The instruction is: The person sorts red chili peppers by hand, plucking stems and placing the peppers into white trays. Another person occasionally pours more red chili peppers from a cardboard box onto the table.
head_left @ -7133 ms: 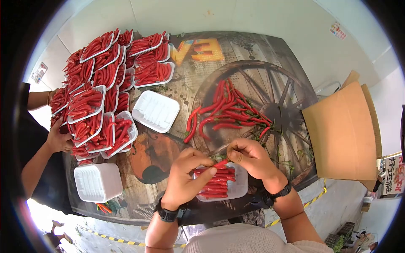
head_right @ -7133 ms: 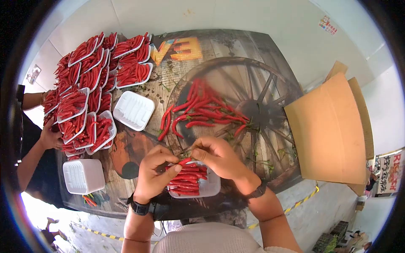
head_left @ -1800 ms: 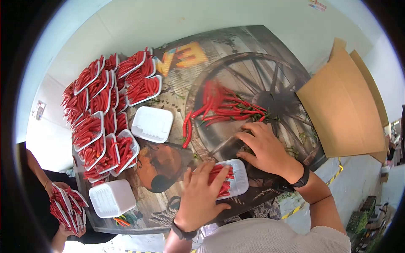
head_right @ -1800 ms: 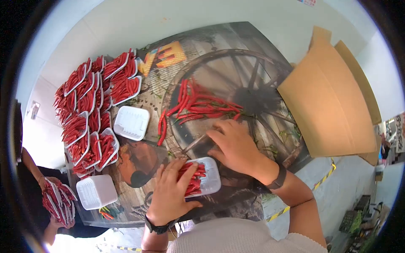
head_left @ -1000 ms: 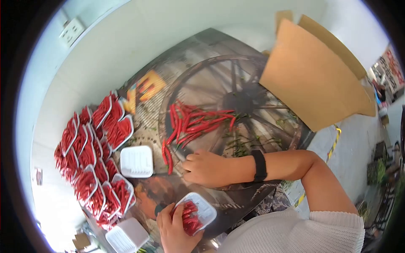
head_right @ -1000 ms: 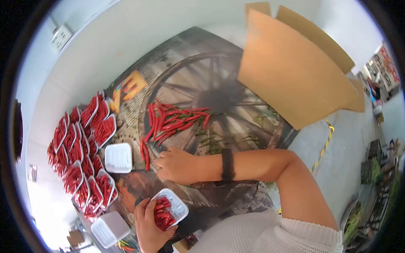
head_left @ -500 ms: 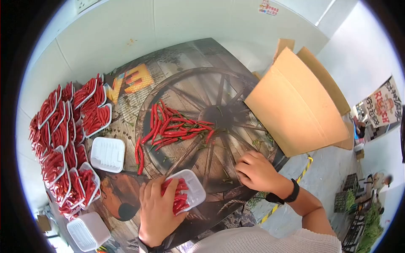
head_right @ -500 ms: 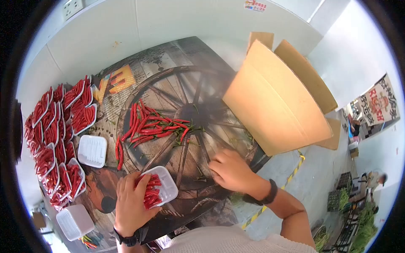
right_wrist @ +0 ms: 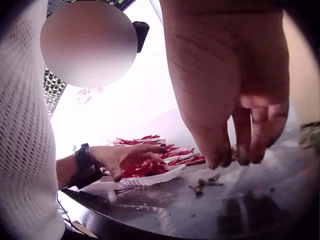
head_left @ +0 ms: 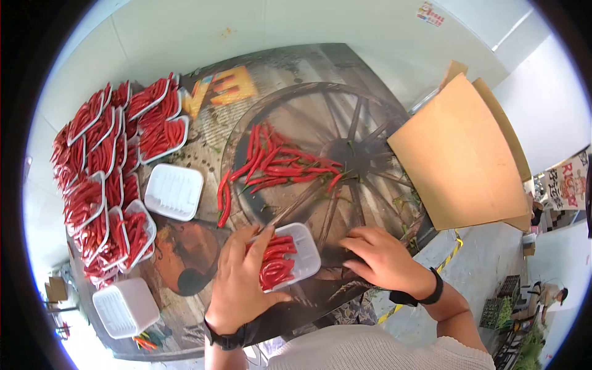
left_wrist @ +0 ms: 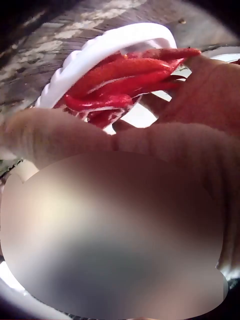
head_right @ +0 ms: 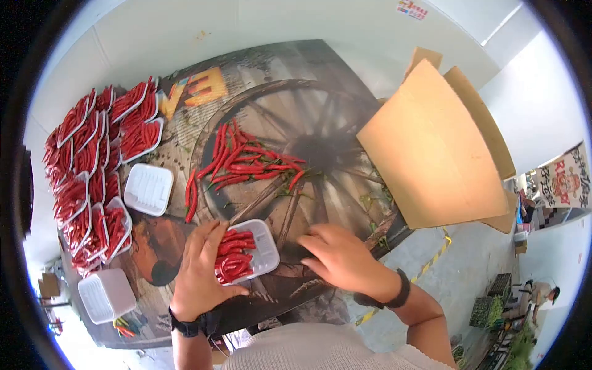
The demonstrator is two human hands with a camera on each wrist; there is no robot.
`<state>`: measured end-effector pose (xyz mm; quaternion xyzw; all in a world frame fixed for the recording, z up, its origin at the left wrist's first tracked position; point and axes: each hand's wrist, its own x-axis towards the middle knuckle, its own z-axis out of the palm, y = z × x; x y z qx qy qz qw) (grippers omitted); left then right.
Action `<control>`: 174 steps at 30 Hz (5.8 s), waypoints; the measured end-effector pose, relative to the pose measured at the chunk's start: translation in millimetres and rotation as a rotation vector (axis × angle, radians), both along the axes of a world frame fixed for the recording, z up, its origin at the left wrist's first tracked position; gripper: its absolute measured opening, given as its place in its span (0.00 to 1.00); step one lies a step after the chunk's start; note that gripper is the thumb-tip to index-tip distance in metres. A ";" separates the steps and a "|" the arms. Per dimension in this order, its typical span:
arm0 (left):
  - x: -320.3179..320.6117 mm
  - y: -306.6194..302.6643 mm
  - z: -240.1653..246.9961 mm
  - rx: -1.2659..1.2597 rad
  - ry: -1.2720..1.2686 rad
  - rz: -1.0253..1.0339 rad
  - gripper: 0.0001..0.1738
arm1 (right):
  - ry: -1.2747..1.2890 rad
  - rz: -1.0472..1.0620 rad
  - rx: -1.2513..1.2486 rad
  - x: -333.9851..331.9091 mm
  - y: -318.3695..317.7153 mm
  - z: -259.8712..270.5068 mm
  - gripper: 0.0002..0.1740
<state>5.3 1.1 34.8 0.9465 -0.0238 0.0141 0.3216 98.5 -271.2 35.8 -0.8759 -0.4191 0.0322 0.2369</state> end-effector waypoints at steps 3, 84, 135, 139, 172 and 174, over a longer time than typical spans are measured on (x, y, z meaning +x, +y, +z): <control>-6.6 14.7 -9.1 -0.156 -0.091 0.030 0.65 | 0.031 0.116 0.026 4.4 8.6 -13.5 0.12; 6.4 9.4 -26.6 -0.338 -0.341 0.191 0.13 | 1.409 1.442 1.049 100.4 55.8 14.7 0.23; 7.2 1.1 -23.8 -0.371 -0.548 0.265 0.20 | 0.951 0.096 0.808 31.6 112.5 -11.0 0.09; 5.0 -1.3 -30.7 -0.299 -0.531 0.251 0.16 | 0.780 0.095 0.680 31.2 110.7 -13.5 0.09; 9.0 3.4 -22.6 -0.475 -0.515 0.153 0.10 | 0.818 0.166 0.186 75.2 73.4 11.1 0.13; 5.2 6.8 -29.2 -0.513 -0.503 0.333 0.09 | 0.776 0.144 0.118 76.9 76.0 6.4 0.13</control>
